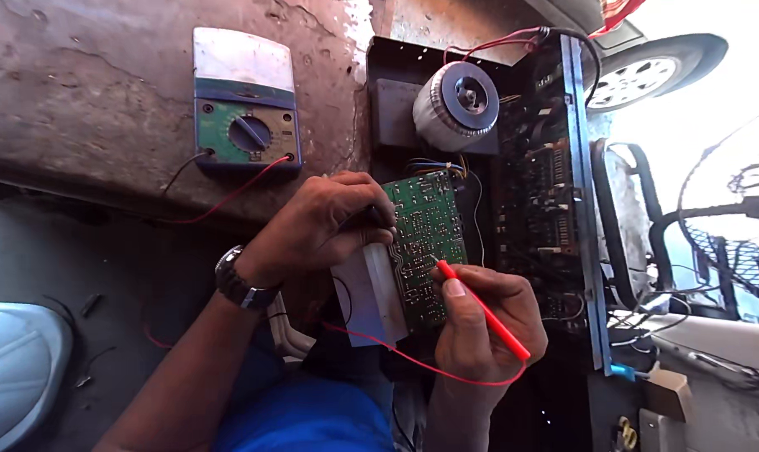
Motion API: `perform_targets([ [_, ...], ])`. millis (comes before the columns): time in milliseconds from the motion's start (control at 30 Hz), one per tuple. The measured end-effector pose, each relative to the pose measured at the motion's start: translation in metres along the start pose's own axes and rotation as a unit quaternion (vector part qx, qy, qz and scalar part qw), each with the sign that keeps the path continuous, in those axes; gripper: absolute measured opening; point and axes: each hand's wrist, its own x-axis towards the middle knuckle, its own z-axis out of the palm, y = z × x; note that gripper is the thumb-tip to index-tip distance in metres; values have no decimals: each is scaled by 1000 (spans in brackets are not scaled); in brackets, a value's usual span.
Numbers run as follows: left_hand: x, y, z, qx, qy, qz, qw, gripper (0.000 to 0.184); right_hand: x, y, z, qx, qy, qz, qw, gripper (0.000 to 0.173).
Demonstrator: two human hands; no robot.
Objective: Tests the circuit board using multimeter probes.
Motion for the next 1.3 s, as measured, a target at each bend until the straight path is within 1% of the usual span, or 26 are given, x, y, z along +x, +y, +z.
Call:
perform_targets([
  [133,0,0,0,1,1,2,1000,13,-6,2,3,-55,-19,4,998,4],
  [267,0,0,0,4,2,2,1000,13,-8,4,5,-75,-22,2,997,3],
  [800,0,1,0,4,2,-8,1000,13,-7,5,7,-81,-6,1,997,2],
  [967,0,0,0,4,4,-3,1000,13,-7,3,10,-73,-5,14,997,6],
  [1167,0,0,2,-10,8,-1,1000,14,-8,6,5,-71,-13,0,997,2],
  [1300,0,1,6,22,7,11,1000,13,-9,6,6,-91,-10,-1,996,2],
])
